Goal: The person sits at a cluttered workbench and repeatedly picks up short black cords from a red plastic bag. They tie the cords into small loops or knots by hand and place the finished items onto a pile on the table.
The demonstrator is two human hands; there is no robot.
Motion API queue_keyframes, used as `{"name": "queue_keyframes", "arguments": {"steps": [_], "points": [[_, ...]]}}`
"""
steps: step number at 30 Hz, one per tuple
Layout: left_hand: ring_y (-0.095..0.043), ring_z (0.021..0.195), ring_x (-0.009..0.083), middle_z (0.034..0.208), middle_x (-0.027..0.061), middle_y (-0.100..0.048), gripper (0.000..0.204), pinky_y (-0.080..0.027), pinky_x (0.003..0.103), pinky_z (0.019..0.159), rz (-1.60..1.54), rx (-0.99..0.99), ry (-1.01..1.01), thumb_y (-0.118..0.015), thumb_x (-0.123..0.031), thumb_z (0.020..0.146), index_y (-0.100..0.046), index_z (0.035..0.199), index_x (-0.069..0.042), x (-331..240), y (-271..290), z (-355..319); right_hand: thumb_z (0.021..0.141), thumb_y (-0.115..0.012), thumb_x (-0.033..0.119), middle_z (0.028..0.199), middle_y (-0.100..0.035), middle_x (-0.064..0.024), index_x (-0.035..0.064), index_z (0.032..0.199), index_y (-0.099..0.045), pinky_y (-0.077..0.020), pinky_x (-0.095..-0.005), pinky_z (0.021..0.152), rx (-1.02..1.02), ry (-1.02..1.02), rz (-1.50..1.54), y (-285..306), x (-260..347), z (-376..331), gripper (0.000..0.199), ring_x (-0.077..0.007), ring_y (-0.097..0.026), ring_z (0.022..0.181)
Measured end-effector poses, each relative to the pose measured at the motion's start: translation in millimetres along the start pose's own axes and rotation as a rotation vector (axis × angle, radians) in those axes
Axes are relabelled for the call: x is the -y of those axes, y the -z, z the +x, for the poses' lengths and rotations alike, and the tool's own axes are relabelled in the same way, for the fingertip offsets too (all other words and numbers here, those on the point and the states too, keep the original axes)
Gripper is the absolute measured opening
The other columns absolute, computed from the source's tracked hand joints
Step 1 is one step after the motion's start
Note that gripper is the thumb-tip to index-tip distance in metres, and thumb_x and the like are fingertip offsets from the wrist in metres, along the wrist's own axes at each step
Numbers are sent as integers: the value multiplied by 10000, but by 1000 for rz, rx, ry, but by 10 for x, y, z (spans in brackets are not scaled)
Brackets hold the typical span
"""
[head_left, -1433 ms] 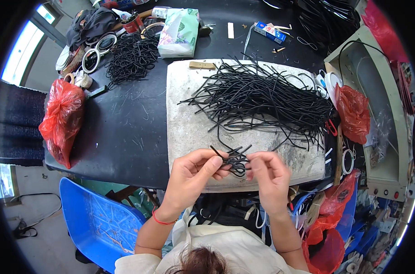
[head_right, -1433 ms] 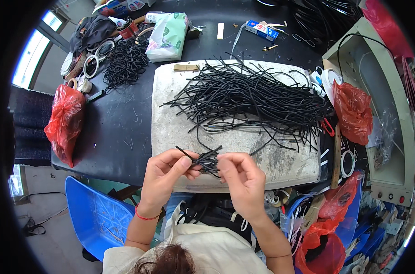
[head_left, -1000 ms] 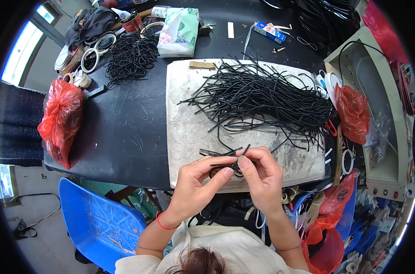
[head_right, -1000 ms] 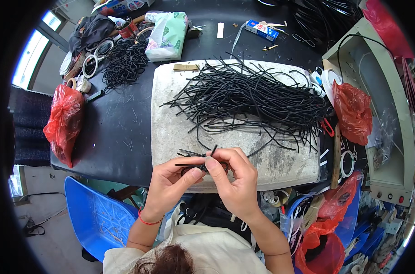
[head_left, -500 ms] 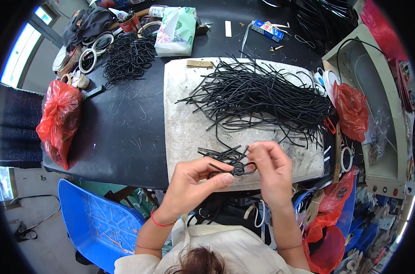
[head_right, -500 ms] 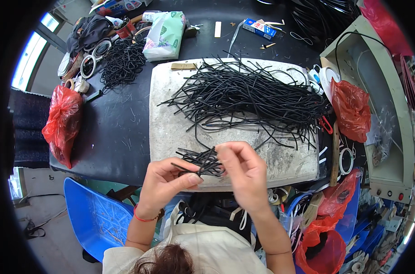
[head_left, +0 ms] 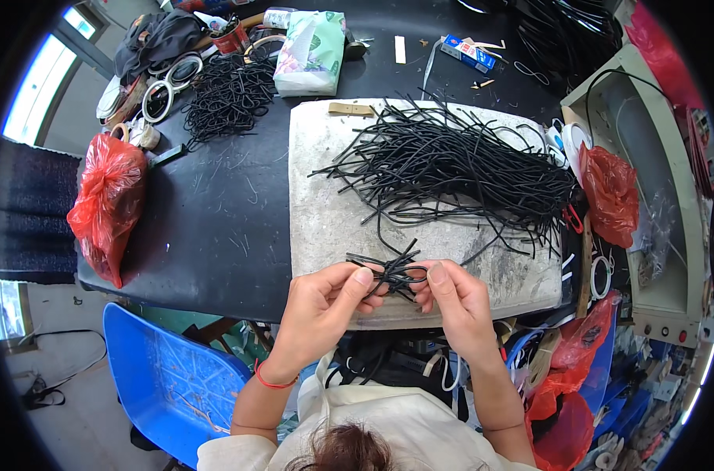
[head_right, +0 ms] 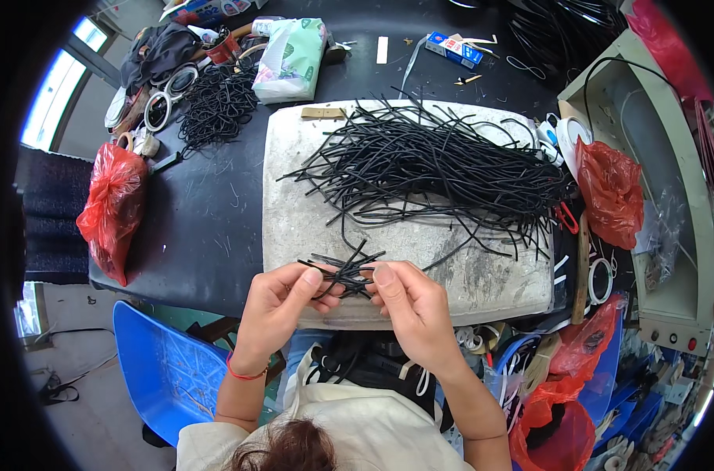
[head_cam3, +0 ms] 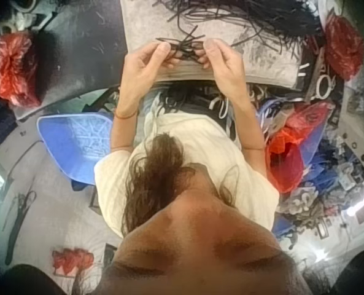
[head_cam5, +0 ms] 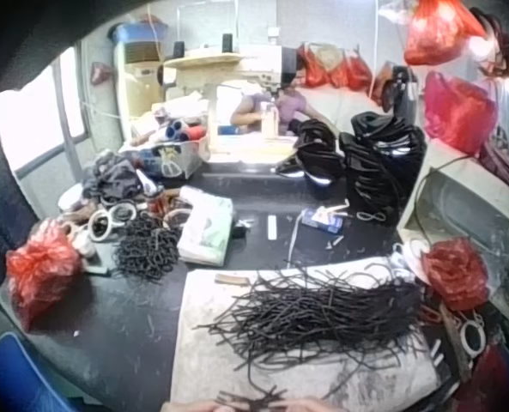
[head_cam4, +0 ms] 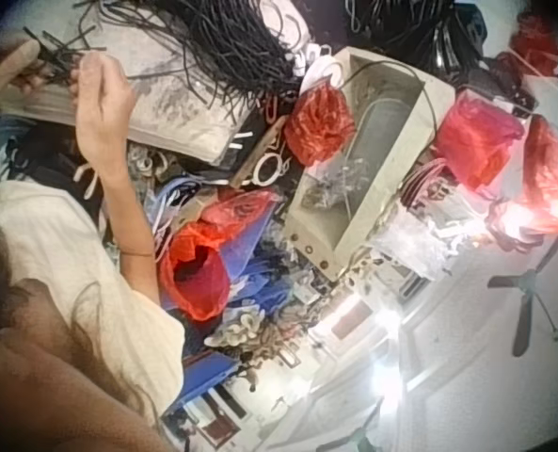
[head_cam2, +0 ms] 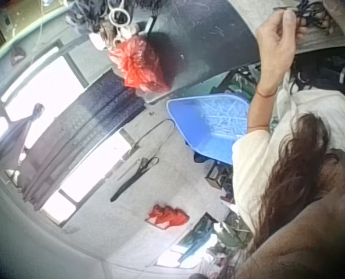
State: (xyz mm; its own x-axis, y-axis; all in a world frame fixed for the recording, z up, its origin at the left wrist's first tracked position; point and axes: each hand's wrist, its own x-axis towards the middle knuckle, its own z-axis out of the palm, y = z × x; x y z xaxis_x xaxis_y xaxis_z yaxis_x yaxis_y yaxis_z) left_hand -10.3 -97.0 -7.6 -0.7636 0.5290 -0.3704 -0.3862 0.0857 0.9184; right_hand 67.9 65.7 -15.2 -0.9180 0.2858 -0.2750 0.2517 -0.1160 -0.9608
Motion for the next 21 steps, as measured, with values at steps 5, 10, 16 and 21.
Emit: {"name": "queue_keyframes", "arguments": {"steps": [5, 10, 16, 21], "points": [[-609, 738, 109, 853, 96, -646, 252, -506, 227, 660, -70, 52, 21, -517, -161, 911, -596, 1014, 56, -42, 41, 10, 929, -489, 269, 762, -586, -29, -12, 974, -603, -406, -191, 579, -25, 15, 13, -9, -19, -4, 307, -65, -512, 659], [-603, 661, 120, 796, 107, -651, 186, -480, 230, 599, 273, -6, -202, -594, -96, 845, -614, 980, 29, 92, -11, 12, 868, -595, 158, 693, -571, -9, -5, 887, -609, -383, -189, 518, -61, 21, 1, -6, -36, -62, 165, -53, -488, 582], [-471, 1047, 273, 1053, 93, -553, 262, -376, 357, 843, 929, -156, -616, -704, -87, 677, -621, 926, -84, 122, -152, 39, 777, -663, 92, 635, -552, -70, 4, 744, -581, -399, -258, 445, -247, 241, -608, -54, -187, -79, 125, -125, -512, 471], [-521, 966, 243, 1010, 47, -579, 234, -366, 403, 869, 1002, 2, -823, -679, -89, 689, -616, 915, -83, 312, -125, 153, 767, -643, 58, 763, -561, -98, 7, 833, -605, -438, -310, 570, -263, 219, -718, 145, -13, 15, 92, -217, -552, 642]]}}
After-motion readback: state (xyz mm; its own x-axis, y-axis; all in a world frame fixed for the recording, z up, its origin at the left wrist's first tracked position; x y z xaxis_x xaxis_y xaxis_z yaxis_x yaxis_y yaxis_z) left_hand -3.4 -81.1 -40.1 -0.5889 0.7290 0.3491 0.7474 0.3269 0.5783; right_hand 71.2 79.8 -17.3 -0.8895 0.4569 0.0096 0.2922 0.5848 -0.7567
